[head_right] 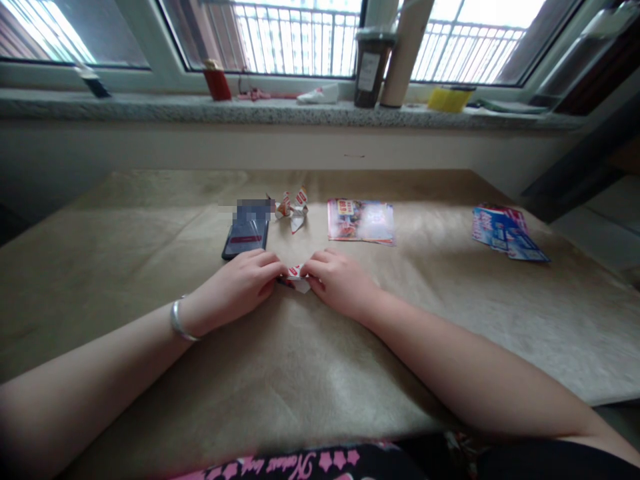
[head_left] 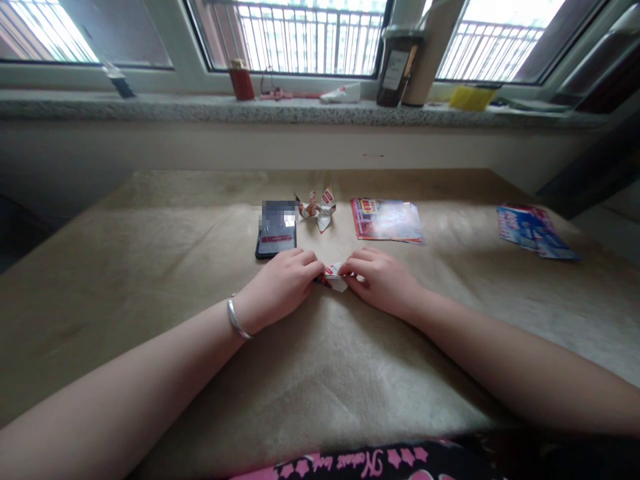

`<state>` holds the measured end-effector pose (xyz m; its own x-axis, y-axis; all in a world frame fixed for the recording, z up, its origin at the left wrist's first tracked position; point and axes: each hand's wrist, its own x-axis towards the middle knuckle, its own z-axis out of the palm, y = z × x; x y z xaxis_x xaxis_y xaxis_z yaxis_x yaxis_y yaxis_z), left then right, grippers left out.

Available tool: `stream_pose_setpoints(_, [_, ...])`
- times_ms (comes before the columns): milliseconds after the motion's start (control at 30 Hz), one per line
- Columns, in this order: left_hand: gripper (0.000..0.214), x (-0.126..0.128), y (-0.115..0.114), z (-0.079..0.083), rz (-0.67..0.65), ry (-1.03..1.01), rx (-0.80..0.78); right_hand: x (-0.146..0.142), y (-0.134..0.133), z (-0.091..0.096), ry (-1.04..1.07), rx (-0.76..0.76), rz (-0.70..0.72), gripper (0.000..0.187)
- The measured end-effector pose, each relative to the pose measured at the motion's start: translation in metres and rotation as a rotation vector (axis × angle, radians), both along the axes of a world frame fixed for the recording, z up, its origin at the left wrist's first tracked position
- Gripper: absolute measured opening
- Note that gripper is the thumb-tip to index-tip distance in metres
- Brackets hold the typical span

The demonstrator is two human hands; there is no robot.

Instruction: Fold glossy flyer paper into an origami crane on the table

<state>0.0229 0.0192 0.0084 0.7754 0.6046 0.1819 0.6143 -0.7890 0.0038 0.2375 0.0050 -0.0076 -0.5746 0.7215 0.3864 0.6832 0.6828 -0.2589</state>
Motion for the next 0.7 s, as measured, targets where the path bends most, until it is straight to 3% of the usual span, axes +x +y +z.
stream_pose_setpoints(233, [0.017, 0.002, 0.001, -0.010, -0.050, -0.160, -0.082, -0.004, 0.001, 0.000, -0.053, -0.077, 0.037, 0.014])
stream_pose_setpoints(467, [0.020, 0.002, -0.003, -0.002, -0.034, -0.073, -0.027, -0.005, 0.001, 0.004, -0.112, -0.078, 0.004, 0.015])
stream_pose_setpoints(700, [0.015, 0.000, -0.008, 0.005, 0.076, 0.068, 0.039, -0.003, 0.002, 0.005, -0.179, -0.063, -0.097, 0.016])
